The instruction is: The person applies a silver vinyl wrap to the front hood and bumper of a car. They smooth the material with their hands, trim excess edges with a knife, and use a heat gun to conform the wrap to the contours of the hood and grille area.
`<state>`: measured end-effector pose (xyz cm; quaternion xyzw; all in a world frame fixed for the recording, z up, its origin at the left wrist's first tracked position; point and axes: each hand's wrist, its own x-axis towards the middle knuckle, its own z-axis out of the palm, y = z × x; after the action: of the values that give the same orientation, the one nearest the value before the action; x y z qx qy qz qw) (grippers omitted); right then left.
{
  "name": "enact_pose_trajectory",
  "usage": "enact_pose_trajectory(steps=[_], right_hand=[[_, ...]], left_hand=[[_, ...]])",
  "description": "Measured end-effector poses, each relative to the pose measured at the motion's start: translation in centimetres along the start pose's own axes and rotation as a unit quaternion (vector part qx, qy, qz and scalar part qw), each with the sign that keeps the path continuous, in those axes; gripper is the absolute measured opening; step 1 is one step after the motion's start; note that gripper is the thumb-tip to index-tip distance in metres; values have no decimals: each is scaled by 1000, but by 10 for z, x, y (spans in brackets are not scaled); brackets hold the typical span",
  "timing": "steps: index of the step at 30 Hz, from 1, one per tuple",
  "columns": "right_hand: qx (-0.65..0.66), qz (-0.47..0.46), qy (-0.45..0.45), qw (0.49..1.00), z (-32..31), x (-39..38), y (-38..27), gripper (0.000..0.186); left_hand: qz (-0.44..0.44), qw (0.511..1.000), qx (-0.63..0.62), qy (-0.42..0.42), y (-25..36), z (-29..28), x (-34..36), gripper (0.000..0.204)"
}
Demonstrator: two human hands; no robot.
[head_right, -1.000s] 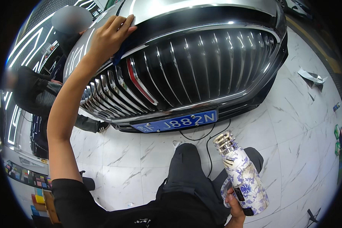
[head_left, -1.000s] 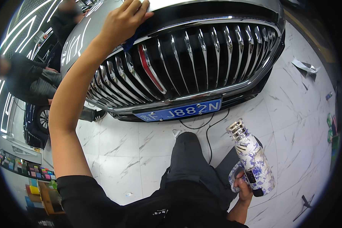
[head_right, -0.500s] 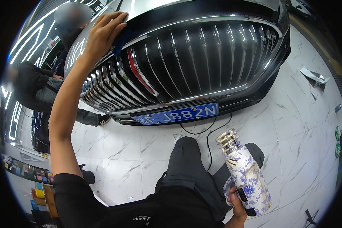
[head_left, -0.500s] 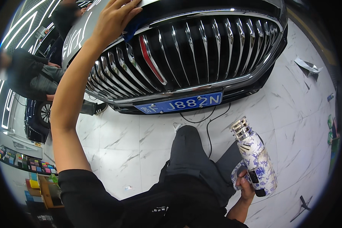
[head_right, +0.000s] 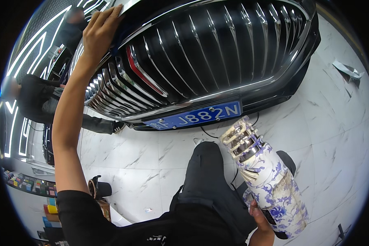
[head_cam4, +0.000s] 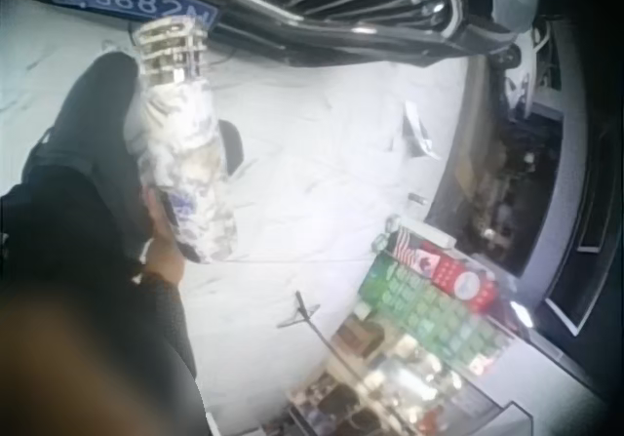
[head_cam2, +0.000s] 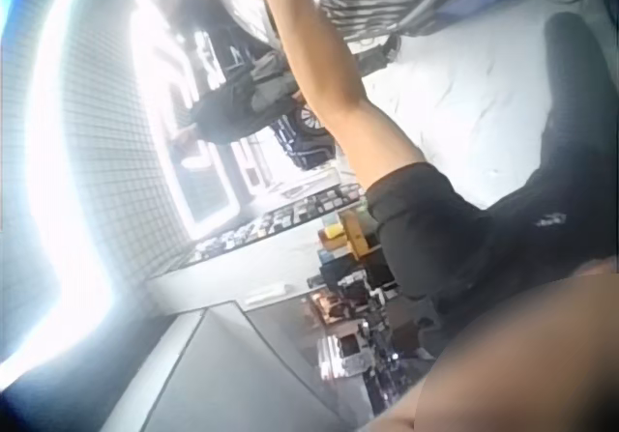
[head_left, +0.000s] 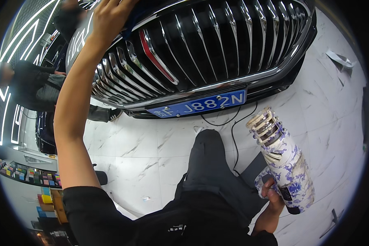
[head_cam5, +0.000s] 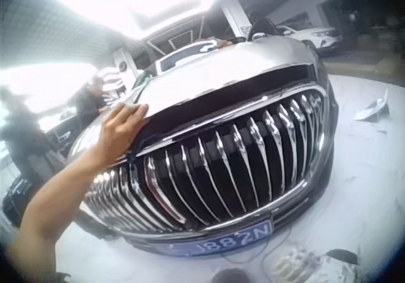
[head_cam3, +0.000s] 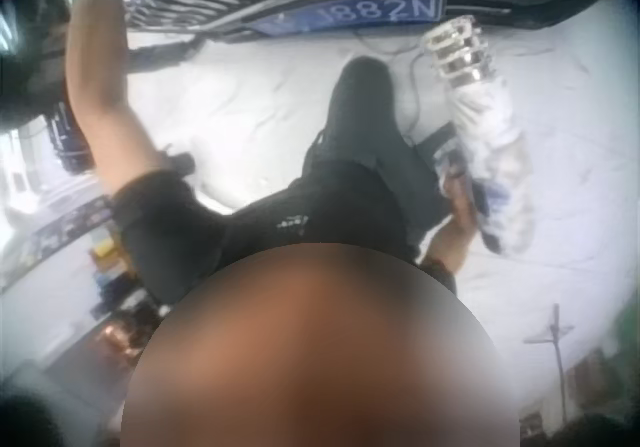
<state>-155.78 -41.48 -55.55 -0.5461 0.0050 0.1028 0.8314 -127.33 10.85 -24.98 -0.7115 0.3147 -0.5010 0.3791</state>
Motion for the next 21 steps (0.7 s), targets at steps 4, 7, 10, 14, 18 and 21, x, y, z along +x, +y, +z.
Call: enact_pose_trajectory(steps=[4, 7, 10, 14, 18, 21], right_hand=[[17, 23, -18, 999, -6, 10, -7, 44], [58, -9, -37, 998, -6, 32, -13, 42], [97, -82, -37, 991, 12, 60, -24, 42], [80, -165, 66, 981, 63, 85, -54, 46], [-89, -136, 22, 987, 65, 85, -67, 50], [-53, -97, 47, 993, 60, 86, -77, 43]], left_hand=[[-59, 993, -76, -67, 12, -17, 0, 43], [-137, 969, -183, -93, 8, -23, 3, 38], [-187, 943, -271, -55, -6, 0, 25, 38], [-301, 811, -481, -141, 15, 23, 99, 50], [-216, 871, -397, -191, 7, 41, 107, 56], [-246, 856, -381, -250, 12, 30, 117, 59]])
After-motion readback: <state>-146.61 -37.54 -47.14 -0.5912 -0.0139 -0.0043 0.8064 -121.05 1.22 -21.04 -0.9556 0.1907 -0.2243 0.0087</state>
